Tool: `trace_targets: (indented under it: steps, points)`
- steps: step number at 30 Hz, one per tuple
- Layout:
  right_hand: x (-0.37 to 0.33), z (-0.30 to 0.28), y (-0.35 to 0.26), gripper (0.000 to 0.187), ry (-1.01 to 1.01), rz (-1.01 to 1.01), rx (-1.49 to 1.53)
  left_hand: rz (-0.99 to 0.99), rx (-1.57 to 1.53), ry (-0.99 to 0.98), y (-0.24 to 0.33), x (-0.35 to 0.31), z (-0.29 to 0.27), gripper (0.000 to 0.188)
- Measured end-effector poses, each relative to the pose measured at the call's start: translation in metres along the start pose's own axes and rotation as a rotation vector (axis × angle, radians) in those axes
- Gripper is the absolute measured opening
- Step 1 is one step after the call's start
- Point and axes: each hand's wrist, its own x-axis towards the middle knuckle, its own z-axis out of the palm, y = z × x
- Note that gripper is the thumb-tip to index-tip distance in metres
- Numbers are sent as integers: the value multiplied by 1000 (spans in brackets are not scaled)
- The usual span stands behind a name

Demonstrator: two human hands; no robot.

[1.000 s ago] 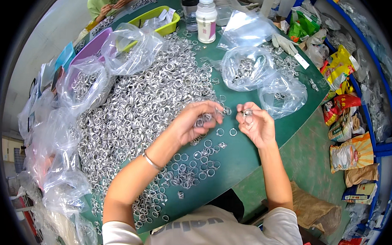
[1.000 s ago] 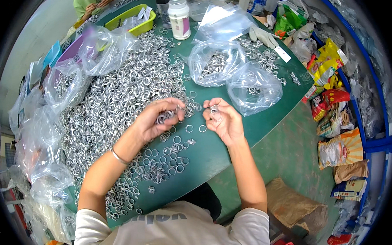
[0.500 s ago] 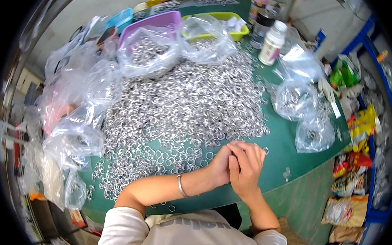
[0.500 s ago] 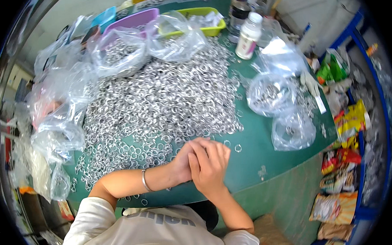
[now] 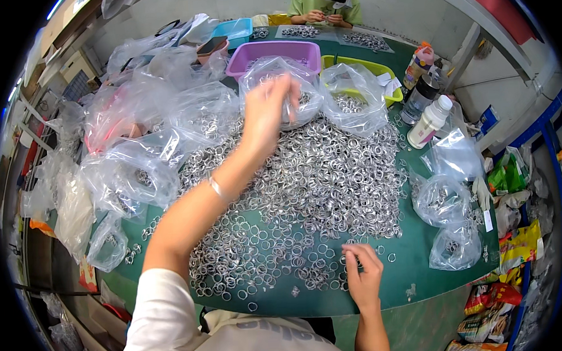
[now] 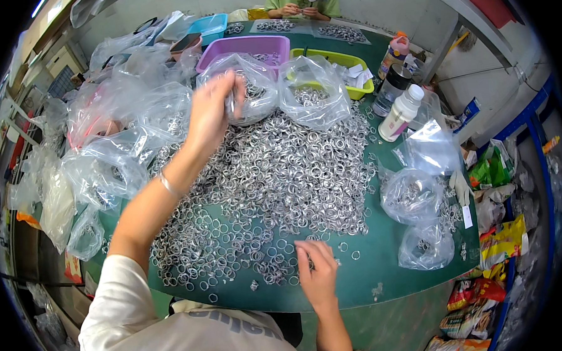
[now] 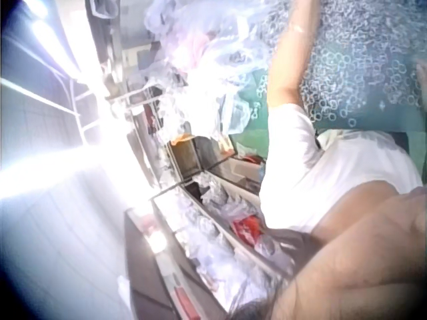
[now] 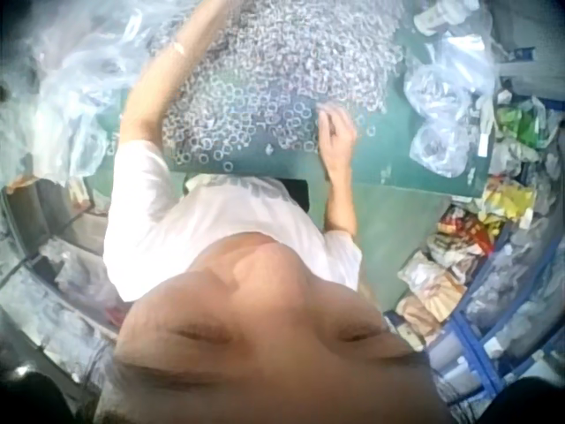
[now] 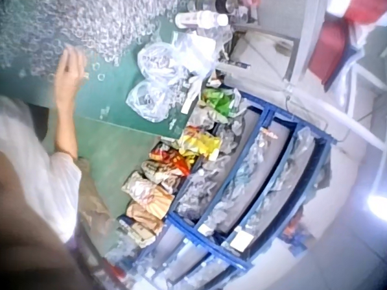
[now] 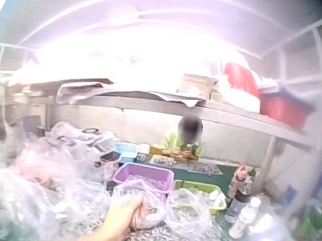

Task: The person sorts small metal rings by hand on a green workbench, picking up individual rings from a large pile and grouping them together.

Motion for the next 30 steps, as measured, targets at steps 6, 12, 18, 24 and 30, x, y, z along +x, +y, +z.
trace_targets:
  steps: [6, 12, 18, 24, 30]
  points:
    - [11, 8, 1, 11, -108, -4, 25, 421, 1190, -226, -30, 75, -50, 22]
    - [154, 23, -16, 25, -44, -320, -97, 616, 1149, -62, -16, 65, -63, 29]
    - [283, 84, -28, 17, -50, -409, -674, 153, 1564, -103, 3, 79, -72, 21]
    - [319, 80, -28, 7, 154, -357, -658, 351, 1279, 85, -4, 106, -79, 17]
    - [281, 80, -27, 26, 111, -753, -604, 883, 1171, -140, -3, 78, -71, 23]
